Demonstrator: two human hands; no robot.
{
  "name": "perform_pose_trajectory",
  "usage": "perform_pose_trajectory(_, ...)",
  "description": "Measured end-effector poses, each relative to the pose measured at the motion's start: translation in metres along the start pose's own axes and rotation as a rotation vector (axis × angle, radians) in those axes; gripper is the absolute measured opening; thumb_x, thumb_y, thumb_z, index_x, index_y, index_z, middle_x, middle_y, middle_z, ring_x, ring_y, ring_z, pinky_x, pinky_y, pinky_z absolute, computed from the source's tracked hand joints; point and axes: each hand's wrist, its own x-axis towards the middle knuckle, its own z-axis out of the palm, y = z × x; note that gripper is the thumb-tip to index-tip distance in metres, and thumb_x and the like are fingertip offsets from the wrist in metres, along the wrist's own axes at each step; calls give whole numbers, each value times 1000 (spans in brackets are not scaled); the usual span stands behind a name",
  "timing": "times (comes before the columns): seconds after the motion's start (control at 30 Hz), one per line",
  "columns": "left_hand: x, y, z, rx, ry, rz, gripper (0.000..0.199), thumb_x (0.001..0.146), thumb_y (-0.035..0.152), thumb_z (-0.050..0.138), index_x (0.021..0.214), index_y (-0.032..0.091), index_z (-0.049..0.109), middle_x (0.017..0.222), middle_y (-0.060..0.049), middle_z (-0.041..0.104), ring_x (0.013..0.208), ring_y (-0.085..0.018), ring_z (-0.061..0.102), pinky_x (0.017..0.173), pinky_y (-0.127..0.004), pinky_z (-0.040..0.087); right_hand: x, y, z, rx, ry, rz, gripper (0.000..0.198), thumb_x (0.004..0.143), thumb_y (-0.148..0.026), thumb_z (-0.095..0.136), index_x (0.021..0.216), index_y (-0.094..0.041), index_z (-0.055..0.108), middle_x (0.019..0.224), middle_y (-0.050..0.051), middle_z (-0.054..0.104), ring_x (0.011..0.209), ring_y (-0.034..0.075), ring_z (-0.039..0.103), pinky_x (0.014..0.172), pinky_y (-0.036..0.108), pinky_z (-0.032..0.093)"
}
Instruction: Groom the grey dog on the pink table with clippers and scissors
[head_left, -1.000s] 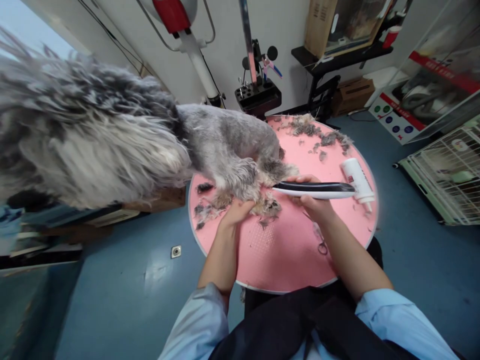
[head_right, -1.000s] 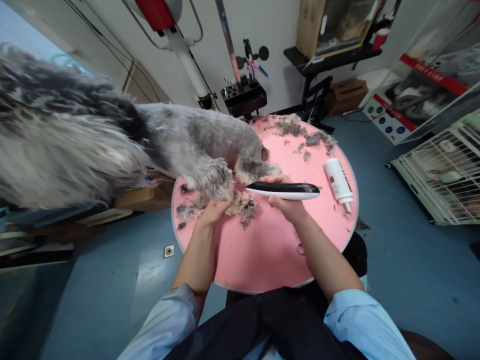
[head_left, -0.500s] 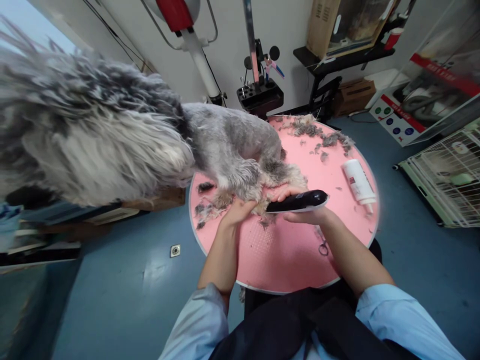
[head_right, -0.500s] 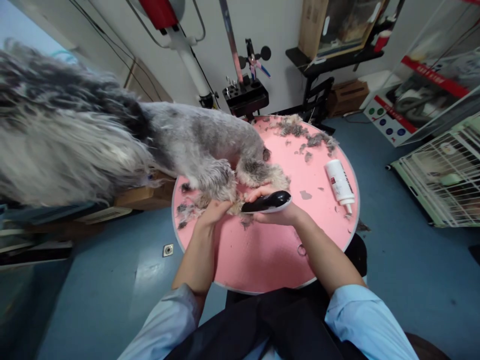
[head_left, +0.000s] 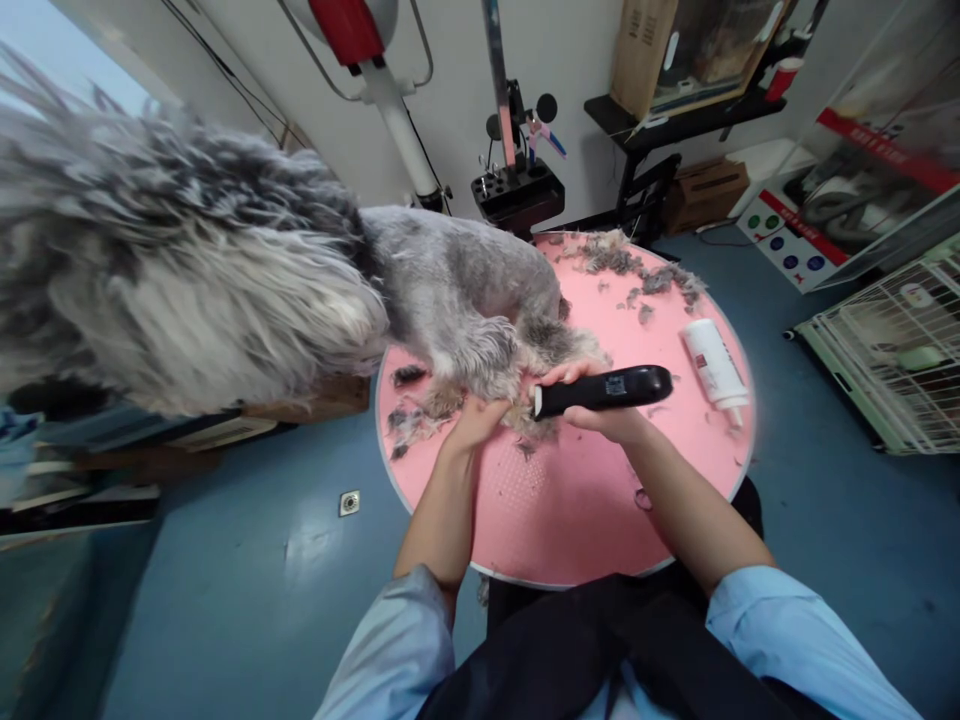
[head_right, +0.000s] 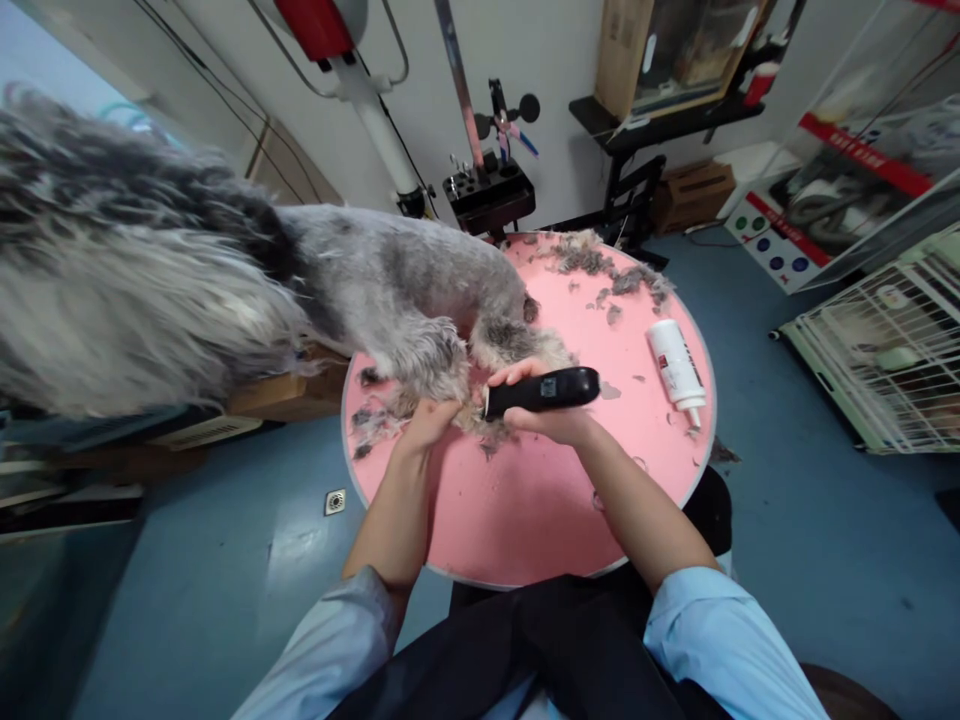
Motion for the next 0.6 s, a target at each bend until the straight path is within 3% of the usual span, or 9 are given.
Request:
perform_pose_trajectory(0.1, -1, 0, -1, -11, -23, 12, 21, 64, 35, 73, 70, 14, 70, 70, -3, 69, 68, -17, 63, 73, -30, 52, -2, 2, 0, -4, -75, 58, 40, 74, -38, 80, 98, -25, 51, 106, 7, 73, 101, 23, 69, 93, 46, 53)
perform_pose_trajectory(0.33, -5, 2, -2, -27, -80, -42, 28, 64, 41, 74, 71, 15, 72, 71, -5, 71, 67, -18, 63, 69, -29, 53, -1, 1, -6, 38, -162, 52, 40, 75, -39, 80, 98, -24, 51, 111, 8, 72, 103, 24, 69, 92, 45, 53)
perform_pose_trajectory(0.5, -8, 4, -2, -59, -85, -52, 26, 61, 40, 75, 69, 15, 72, 68, -5, 70, 66, -17, 63, 69, -28, 52, -1, 2, -7, 18, -106, 22, 40, 73, -42, 79, 97, -24, 53, 112, 8, 71, 102, 23, 69, 89, 42, 54)
perform_pose_trajectory(0.6, -8, 5, -1, -80, -105, -60, 24, 60, 38, 74, 67, 16, 71, 68, -5, 70, 64, -17, 62, 67, -29, 52, -3, 1, -9, -55, -119, 81, 43, 70, -41, 82, 97, -23, 54, 108, 9, 72, 100, 24, 70, 87, 41, 55)
